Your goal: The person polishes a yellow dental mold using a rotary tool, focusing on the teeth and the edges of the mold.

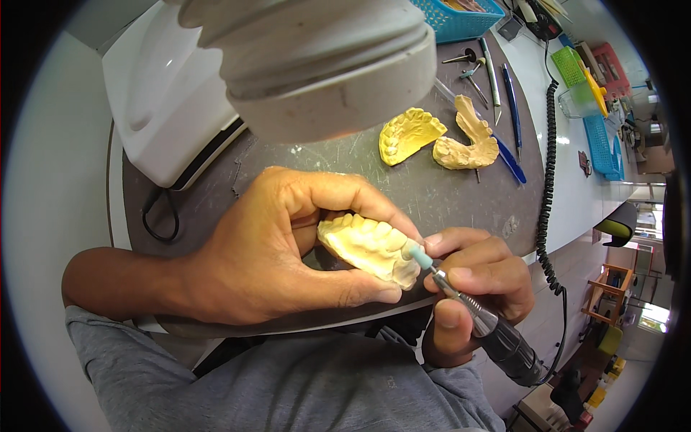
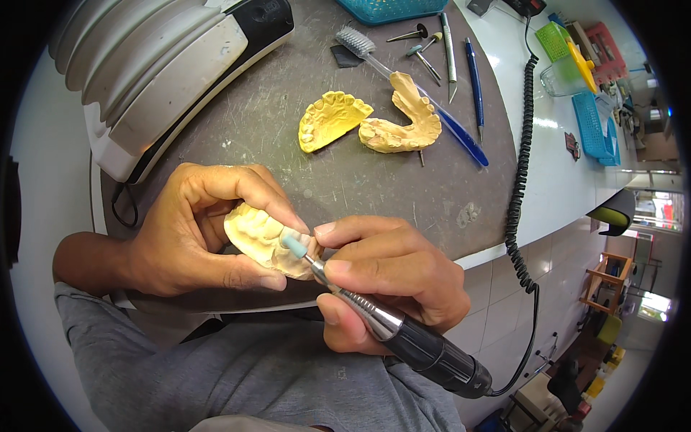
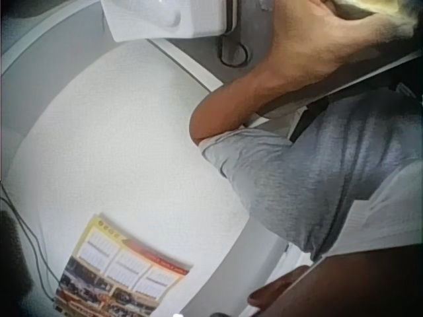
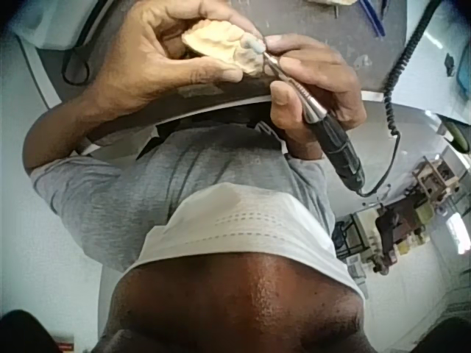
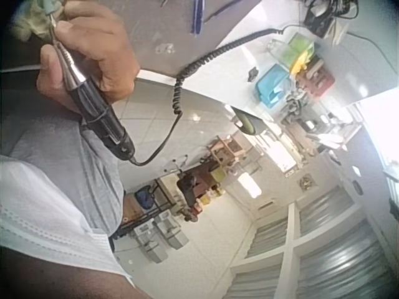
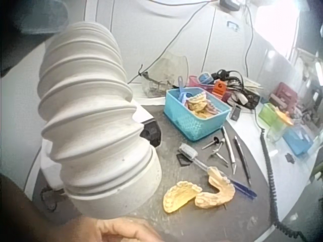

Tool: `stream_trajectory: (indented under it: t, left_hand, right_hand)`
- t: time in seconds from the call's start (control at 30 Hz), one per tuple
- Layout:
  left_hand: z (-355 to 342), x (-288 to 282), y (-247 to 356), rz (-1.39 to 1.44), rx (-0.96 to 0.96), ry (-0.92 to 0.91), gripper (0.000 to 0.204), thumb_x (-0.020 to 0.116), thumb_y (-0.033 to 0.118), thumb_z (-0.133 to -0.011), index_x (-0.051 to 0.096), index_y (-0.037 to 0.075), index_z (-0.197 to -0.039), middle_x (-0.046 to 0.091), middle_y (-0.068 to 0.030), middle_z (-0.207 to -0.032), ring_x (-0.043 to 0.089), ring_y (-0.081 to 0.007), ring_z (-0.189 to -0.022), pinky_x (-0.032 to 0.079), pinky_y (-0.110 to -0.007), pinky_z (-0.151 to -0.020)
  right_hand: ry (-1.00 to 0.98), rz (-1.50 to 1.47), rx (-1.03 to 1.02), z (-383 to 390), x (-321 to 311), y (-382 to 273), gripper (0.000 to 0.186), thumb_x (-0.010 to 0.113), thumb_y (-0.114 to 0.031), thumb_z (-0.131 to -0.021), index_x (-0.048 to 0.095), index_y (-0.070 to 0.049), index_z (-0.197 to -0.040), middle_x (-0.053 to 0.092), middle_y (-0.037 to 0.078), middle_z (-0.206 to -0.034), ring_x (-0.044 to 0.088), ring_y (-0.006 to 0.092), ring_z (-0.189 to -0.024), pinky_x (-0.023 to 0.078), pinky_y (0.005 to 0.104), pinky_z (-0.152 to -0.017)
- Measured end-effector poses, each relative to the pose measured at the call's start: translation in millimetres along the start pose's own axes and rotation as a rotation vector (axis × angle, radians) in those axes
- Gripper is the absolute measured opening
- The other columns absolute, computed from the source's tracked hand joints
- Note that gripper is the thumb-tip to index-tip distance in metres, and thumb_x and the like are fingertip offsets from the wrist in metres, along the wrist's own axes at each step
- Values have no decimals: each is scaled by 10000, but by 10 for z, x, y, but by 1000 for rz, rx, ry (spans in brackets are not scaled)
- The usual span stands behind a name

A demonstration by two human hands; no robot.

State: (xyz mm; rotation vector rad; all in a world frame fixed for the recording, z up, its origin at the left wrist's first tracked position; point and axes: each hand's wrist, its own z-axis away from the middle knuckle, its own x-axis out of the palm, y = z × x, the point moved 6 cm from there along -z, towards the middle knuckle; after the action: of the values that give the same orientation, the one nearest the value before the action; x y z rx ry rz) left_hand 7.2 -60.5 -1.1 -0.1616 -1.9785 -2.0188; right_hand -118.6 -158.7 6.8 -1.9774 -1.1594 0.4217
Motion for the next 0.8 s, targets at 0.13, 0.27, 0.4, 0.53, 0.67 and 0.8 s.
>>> stream_trajectory:
  t: [0.13,0.27,0.4,0.53,0.67,0.8]
  left_hand:
    - [9,3,-12,13,6,7,360,724,-69,-706,578,-38,-1034,570,-109,-998,582,-149,-957,468,-275,-857]
    - [15,-1,-5,-29,11,0,361,725,-71,-703,579,-34,-1031,569,-107,-997,583,-149,-956,468,-273,-857]
    - [10,-6,-5,-41,11,-1,358,729,-68,-700,583,-30,-1024,569,-110,-999,583,-149,-956,468,-270,-856]
    - [11,-4,-6,-50,-6,5,354,731,-67,-698,588,-28,-1019,570,-111,-1001,581,-147,-957,465,-269,-856]
    - [7,-4,-12,-8,4,17,351,729,-69,-699,589,-29,-1018,571,-111,-998,580,-147,-954,464,-268,-856]
    - [7,-3,-5,-45,-2,2,351,727,-72,-700,586,-29,-1019,571,-110,-996,581,-148,-957,466,-270,-852]
  right_hand:
    - [106,4,37,20,-15,1,224,713,-23,-718,576,50,-879,608,167,-743,659,299,-758,556,323,-661]
    - [74,26,31,9,-4,-10,222,713,-26,-719,576,49,-877,609,164,-746,659,296,-764,556,313,-657]
    - [54,9,19,6,-16,4,234,716,-12,-709,582,48,-892,611,162,-748,657,295,-763,552,312,-649]
    - [-5,11,-5,15,4,8,265,723,8,-691,590,50,-916,614,163,-750,651,297,-765,546,327,-667]
    - [25,-19,12,16,-14,20,273,727,6,-686,591,51,-918,615,162,-743,649,300,-772,543,339,-688]
    - [35,-11,16,16,-22,10,270,727,7,-685,591,50,-915,615,164,-747,649,301,-767,544,338,-680]
